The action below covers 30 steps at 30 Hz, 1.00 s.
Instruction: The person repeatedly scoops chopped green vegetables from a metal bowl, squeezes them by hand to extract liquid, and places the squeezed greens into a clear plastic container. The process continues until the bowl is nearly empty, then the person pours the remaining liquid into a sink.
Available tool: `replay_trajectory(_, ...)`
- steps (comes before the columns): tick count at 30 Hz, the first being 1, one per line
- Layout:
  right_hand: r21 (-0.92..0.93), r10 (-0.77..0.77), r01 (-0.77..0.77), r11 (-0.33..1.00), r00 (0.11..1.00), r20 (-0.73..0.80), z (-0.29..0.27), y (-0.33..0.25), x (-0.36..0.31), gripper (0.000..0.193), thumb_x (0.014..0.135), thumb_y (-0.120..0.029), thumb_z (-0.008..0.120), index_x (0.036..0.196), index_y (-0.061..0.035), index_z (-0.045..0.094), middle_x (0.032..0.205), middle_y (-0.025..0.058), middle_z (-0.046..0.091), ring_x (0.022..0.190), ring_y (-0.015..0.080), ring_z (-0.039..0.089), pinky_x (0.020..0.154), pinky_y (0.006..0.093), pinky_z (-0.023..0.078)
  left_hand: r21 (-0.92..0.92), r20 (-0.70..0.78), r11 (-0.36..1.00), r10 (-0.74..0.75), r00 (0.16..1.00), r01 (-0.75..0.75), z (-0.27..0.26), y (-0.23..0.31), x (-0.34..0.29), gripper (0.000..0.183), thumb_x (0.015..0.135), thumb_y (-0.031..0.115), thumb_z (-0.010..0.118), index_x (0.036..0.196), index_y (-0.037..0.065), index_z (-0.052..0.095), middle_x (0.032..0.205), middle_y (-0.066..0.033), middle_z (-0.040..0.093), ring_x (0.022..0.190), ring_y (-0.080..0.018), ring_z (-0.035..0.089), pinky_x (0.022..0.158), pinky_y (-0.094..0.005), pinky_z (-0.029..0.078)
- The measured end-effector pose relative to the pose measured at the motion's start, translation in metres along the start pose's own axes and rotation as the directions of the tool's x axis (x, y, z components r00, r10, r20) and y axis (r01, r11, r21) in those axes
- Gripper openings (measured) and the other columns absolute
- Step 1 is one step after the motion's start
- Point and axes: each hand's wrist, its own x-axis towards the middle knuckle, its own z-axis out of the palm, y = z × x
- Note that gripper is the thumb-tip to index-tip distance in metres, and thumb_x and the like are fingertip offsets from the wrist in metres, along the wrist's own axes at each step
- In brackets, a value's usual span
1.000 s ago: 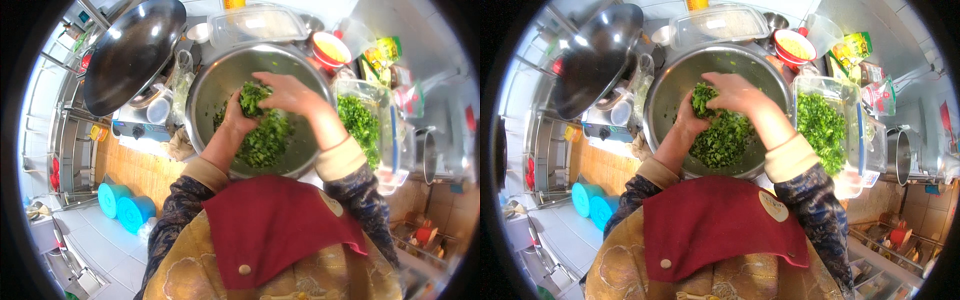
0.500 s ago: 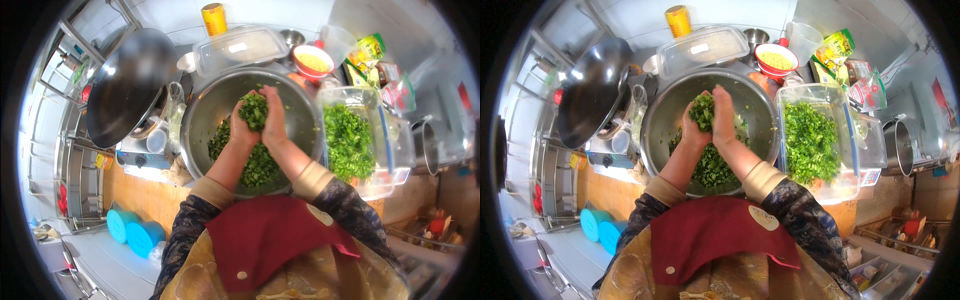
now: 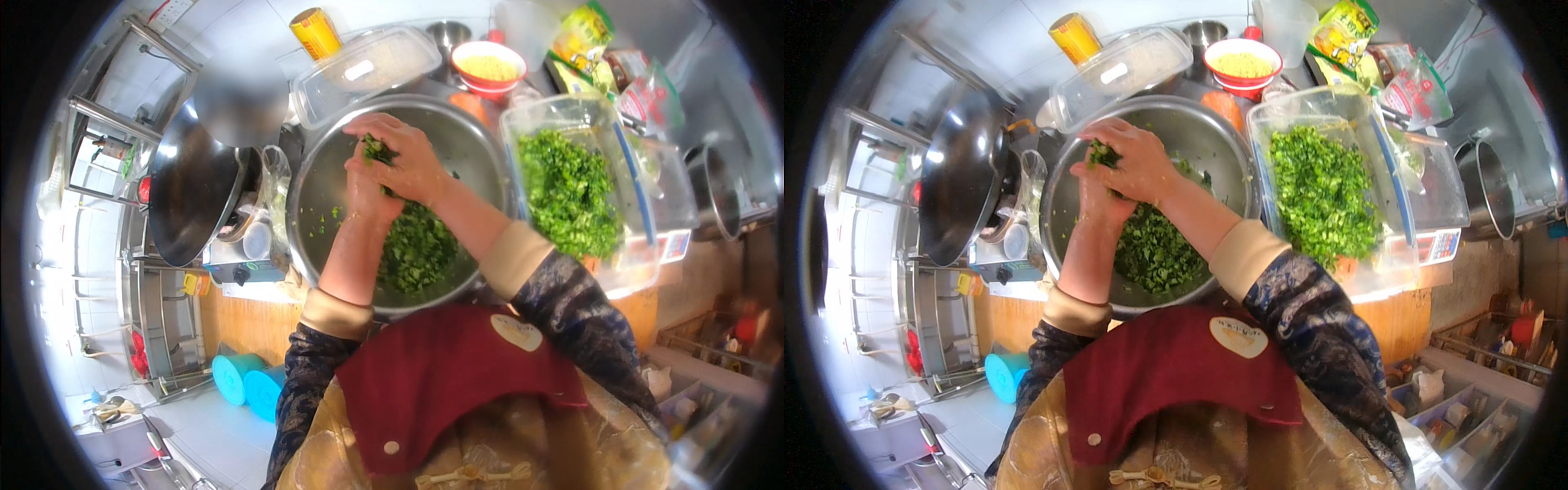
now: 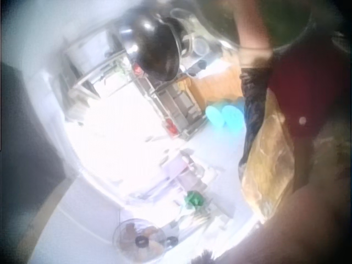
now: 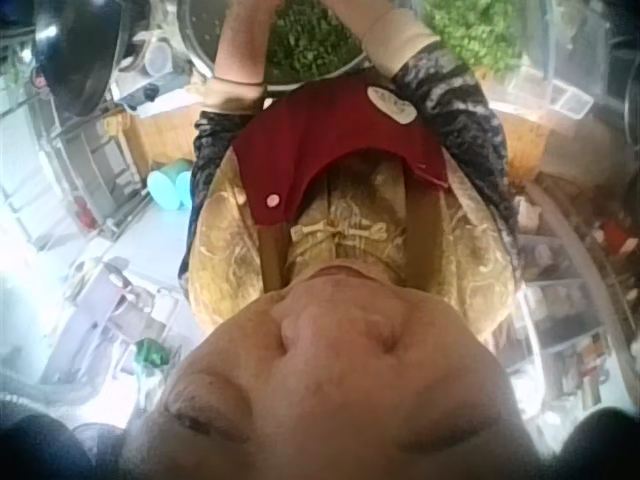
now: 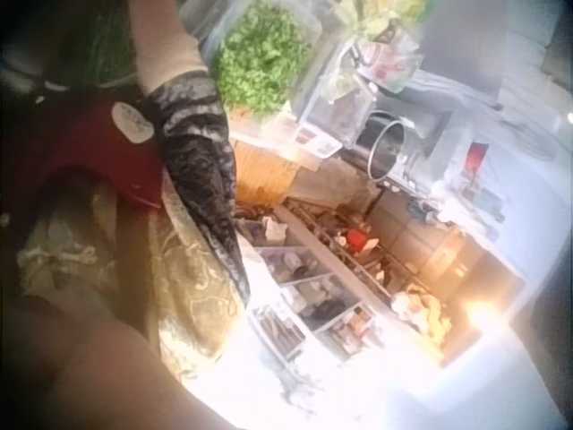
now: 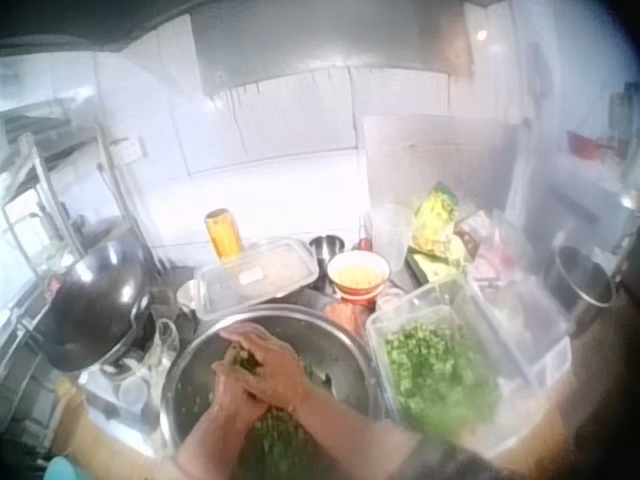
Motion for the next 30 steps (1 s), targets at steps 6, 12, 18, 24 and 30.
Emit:
replay_trajectory(6, -0.086, 0.073, -0.08, 0.993, 0.994, -0.086, 0.001, -0.027, -0.013, 0.036, 0.082, -0.045, 0.06, 0.085, -0.0093, 0.061, 0.089, 0.0137, 0.063, 0.076, 0.0355, 0.061, 0.064, 0.0431, 0.049, -0.175, 0.27, 0.984, 0.092, 0.958, -0.045, -0.004, -0.007, -0.011, 0.025, 0.095, 0.029, 0.043, 0.103, 0.009, 0.056, 0.101, -0.0061, 0.058, 0.096, -0.0214, 0.057, 0.084, -0.0359, 0.047)
replay_trajectory(12, -0.144, 0.069, -0.092, 0.985, 0.985, -0.157, -0.008, -0.017, -0.016, 0.026, 0.084, -0.032, 0.056, 0.088, -0.0072, 0.063, 0.086, 0.0156, 0.064, 0.077, 0.0367, 0.061, 0.067, 0.0425, 0.05, -0.075, 0.087, 0.997, 0.042, 0.995, -0.035, 0.013, -0.013, -0.012, 0.024, 0.094, 0.028, 0.045, 0.101, 0.009, 0.058, 0.099, -0.006, 0.059, 0.094, -0.0204, 0.057, 0.082, -0.0348, 0.047)
replay_trajectory(18, -0.024, -0.042, 0.04, 0.999, 0.995, -0.095, -0.02, -0.021, -0.011, 0.02, 0.09, -0.017, 0.046, 0.083, -0.0014, 0.057, 0.075, 0.0193, 0.06, 0.07, 0.0381, 0.059, 0.06, 0.0424, 0.046, -0.015, 0.145, 0.998, 0.06, 0.988, -0.059, 0.0, -0.017, 0.005, 0.027, 0.092, 0.025, 0.043, 0.097, 0.005, 0.062, 0.097, -0.0081, 0.064, 0.09, -0.0212, 0.061, 0.082, -0.0336, 0.048)
replay_trajectory(24, 0.047, 0.074, -0.068, 0.997, 0.987, -0.143, -0.016, -0.016, -0.013, 0.026, 0.089, -0.024, 0.045, 0.081, -0.0035, 0.058, 0.075, 0.0189, 0.059, 0.071, 0.0391, 0.058, 0.063, 0.0434, 0.046, 0.0, 0.101, 1.0, 0.019, 0.995, -0.019, -0.008, -0.031, 0.009, 0.026, 0.092, 0.031, 0.043, 0.102, 0.013, 0.059, 0.098, -0.0062, 0.06, 0.094, -0.0238, 0.056, 0.076, -0.0381, 0.047)
replay_trajectory(30, -0.345, 0.269, -0.211, 0.915, 0.955, 0.128, -0.011, 0.018, -0.024, 0.039, 0.089, -0.042, 0.048, 0.108, -0.0108, 0.061, 0.108, 0.0188, 0.061, 0.092, 0.0384, 0.06, 0.078, 0.0424, 0.049, -0.14, 0.042, 0.969, -0.198, 0.979, 0.202, -0.009, -0.03, 0.006, 0.031, 0.092, 0.035, 0.045, 0.103, 0.009, 0.059, 0.1, -0.0085, 0.062, 0.094, -0.0232, 0.059, 0.082, -0.0406, 0.047)
